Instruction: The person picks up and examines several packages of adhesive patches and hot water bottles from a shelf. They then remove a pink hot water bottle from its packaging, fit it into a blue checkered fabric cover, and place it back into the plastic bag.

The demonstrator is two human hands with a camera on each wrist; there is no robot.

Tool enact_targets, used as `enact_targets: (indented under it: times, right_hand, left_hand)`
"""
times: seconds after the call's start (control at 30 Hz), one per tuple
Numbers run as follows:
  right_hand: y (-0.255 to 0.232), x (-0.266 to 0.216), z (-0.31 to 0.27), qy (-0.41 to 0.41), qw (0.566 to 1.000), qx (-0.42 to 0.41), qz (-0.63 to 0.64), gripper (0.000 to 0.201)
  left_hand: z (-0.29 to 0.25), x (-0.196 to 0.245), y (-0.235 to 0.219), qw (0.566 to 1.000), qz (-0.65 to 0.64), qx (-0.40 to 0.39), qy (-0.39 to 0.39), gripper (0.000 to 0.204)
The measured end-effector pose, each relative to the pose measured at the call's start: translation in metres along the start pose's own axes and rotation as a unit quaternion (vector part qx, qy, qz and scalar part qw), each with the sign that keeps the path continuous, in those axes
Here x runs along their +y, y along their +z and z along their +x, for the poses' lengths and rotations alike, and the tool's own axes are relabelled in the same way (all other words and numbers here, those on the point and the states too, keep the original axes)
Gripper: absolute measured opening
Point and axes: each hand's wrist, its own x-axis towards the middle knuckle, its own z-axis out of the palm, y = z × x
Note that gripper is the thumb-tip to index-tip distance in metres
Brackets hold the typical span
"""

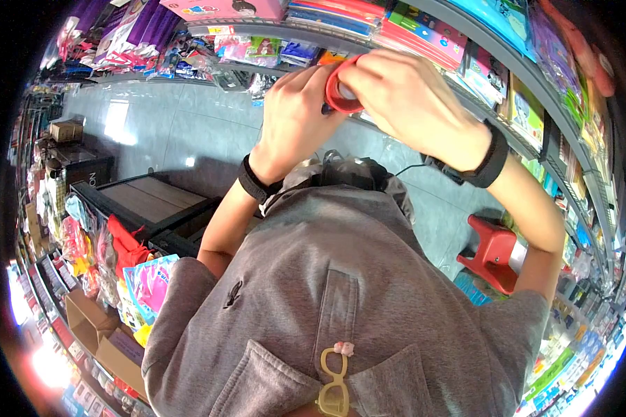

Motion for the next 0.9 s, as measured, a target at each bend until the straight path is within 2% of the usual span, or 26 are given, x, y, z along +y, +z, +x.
enact_targets:
  times: [0.03,0.07,0.17,0.2,0.3,0.33,0.37,0.43,0.5,0.57,0.67,0.77,0.8,0.9]
  right_hand:
    - [0.003,-0.004,0.001,0.055,0.997,0.024,0.047,0.010]
    - [0.002,-0.012,0.003,0.145,0.985,0.012,0.092,0.009]
    - [0.007,-0.004,0.008,0.166,0.970,0.019,0.178,0.010]
    - [0.004,0.001,0.010,0.165,0.964,-0.012,0.207,0.013]
    - [-0.003,0.011,0.016,0.079,0.975,-0.049,0.203,0.014]
    - [0.002,0.019,0.013,0.014,0.992,-0.021,0.125,0.021]
    - [-0.001,0.022,0.015,-0.042,0.997,-0.032,0.058,0.022]
    - [-0.009,0.025,0.021,-0.156,0.984,-0.051,-0.075,0.025]
    - [-0.008,0.025,0.024,-0.171,0.978,-0.051,-0.106,0.023]
    - [-0.002,0.027,0.024,-0.177,0.975,-0.040,-0.127,0.020]
    - [0.011,0.013,0.022,-0.061,0.992,-0.001,-0.110,0.015]
    - [0.021,0.008,0.018,0.025,0.997,-0.013,-0.076,0.017]
    - [0.021,0.007,0.018,0.067,0.996,-0.027,-0.048,0.021]
    - [0.014,0.001,0.018,0.167,0.976,-0.107,0.087,0.017]
  left_hand:
    - [0.002,-0.002,0.002,1.000,0.013,0.007,0.001,0.038]
    - [0.002,-0.002,0.003,1.000,0.010,0.006,-0.001,0.039]
    - [0.005,-0.006,0.004,1.000,-0.003,0.006,-0.011,0.040]
    - [0.005,-0.009,0.003,1.000,-0.012,0.006,-0.019,0.040]
    - [0.004,-0.016,-0.001,0.998,-0.047,0.005,-0.036,0.044]
    - [0.003,-0.016,-0.001,0.997,-0.061,-0.003,-0.043,0.043]
    - [0.002,-0.015,-0.001,0.996,-0.075,-0.010,-0.051,0.043]
    - [0.001,-0.015,-0.003,0.997,-0.067,-0.006,-0.038,0.045]
    - [-0.001,-0.012,-0.006,0.998,-0.060,-0.003,-0.026,0.048]
    - [-0.002,-0.011,-0.007,0.997,-0.058,-0.014,-0.047,0.049]
    - [-0.003,-0.013,-0.005,0.997,-0.050,-0.009,-0.053,0.048]
    - [-0.011,-0.012,0.002,0.999,-0.006,0.007,-0.044,0.044]
    - [-0.014,-0.012,0.003,0.999,0.007,0.002,-0.050,0.043]
    - [-0.018,-0.012,0.004,0.998,0.002,-0.011,-0.059,0.041]
